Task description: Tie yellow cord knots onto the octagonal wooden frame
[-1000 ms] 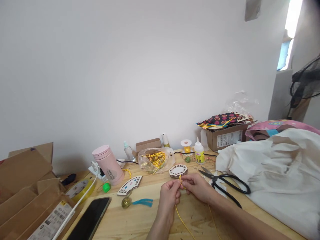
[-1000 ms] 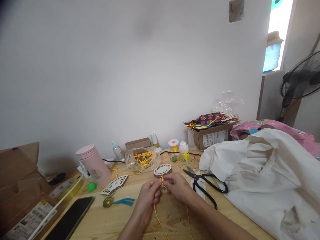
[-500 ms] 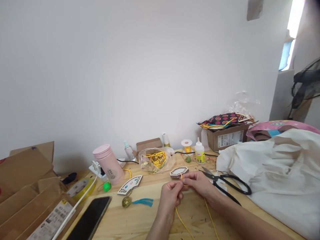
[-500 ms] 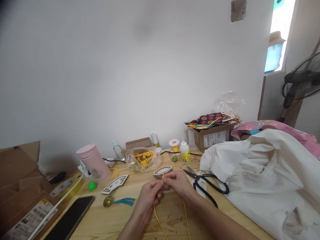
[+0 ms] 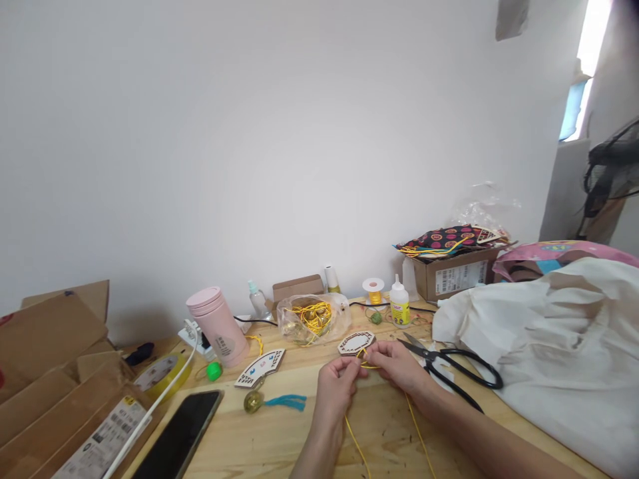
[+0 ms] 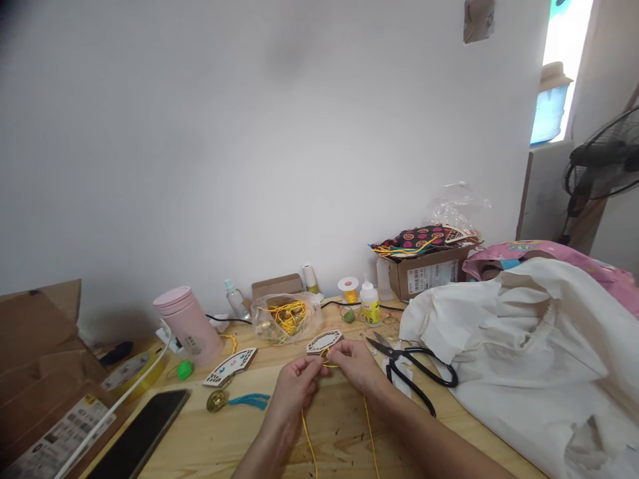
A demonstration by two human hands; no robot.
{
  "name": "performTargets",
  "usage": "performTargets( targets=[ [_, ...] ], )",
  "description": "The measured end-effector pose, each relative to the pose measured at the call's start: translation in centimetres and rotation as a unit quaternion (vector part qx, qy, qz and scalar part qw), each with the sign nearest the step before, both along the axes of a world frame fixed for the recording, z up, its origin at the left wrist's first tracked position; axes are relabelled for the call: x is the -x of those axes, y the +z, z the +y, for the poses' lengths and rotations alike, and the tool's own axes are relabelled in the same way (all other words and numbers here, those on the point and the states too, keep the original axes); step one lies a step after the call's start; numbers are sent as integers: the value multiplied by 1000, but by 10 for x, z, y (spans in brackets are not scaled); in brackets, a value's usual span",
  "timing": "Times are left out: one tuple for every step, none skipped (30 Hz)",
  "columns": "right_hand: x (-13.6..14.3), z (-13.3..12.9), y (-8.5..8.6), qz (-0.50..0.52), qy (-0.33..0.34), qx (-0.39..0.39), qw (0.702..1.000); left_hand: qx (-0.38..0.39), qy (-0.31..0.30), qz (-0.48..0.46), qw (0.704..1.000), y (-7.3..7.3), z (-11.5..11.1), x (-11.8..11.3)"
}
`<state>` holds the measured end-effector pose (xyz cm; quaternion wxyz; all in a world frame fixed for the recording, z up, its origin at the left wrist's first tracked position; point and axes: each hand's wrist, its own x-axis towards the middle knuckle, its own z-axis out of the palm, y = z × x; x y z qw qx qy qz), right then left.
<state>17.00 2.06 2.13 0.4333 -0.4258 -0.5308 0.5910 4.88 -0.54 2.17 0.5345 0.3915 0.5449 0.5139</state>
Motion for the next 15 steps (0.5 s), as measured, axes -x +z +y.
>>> performTargets(
  targets=[
    [0, 0, 0, -1, 1, 0, 1000, 3, 0, -5, 1000, 1, -1, 0],
    [0, 0, 0, -1, 2, 0, 1000, 5, 2, -12, 1000, 2, -1, 1],
    [0, -1, 0, -1, 3, 0, 1000, 6, 3, -18, 1000, 3, -1, 1],
    [0, -1, 1, -1, 4, 0, 1000, 7, 5, -24, 1000, 4, -2, 1],
    [0, -2, 1, -2, 6, 0, 1000, 7, 7, -30, 1000, 4, -1, 1],
    [0, -2, 1, -3, 9, 0, 1000, 6, 9, -34, 999, 4, -1, 1],
    [0, -2, 1, -4, 11, 0, 1000, 5, 10, -35, 999, 4, -1, 1],
    [0, -2, 1, -6, 13, 0, 1000, 4, 11, -35, 999, 4, -1, 1],
    [0, -2, 0, -8, 16, 0, 1000, 3, 13, -36, 999, 3, 0, 1],
    [1, -1, 0, -11, 17, 0, 1000, 0, 16, -35, 999, 3, 0, 2],
    [1, 0, -2, -14, 17, -1, 1000, -3, 19, -34, 999, 3, 0, 2],
    [1, 0, -3, -17, 17, -2, 1000, -7, 22, -31, 999, 2, 1, 3],
    [2, 1, -5, -21, 15, -3, 1000, -12, 25, -29, 999, 2, 1, 3],
    [2, 2, -6, -25, 13, -6, 1000, -17, 29, -26, 999, 2, 1, 4],
    [2, 3, -8, -29, 11, -11, 999, -23, 33, -23, 999, 2, 1, 4]
  ],
)
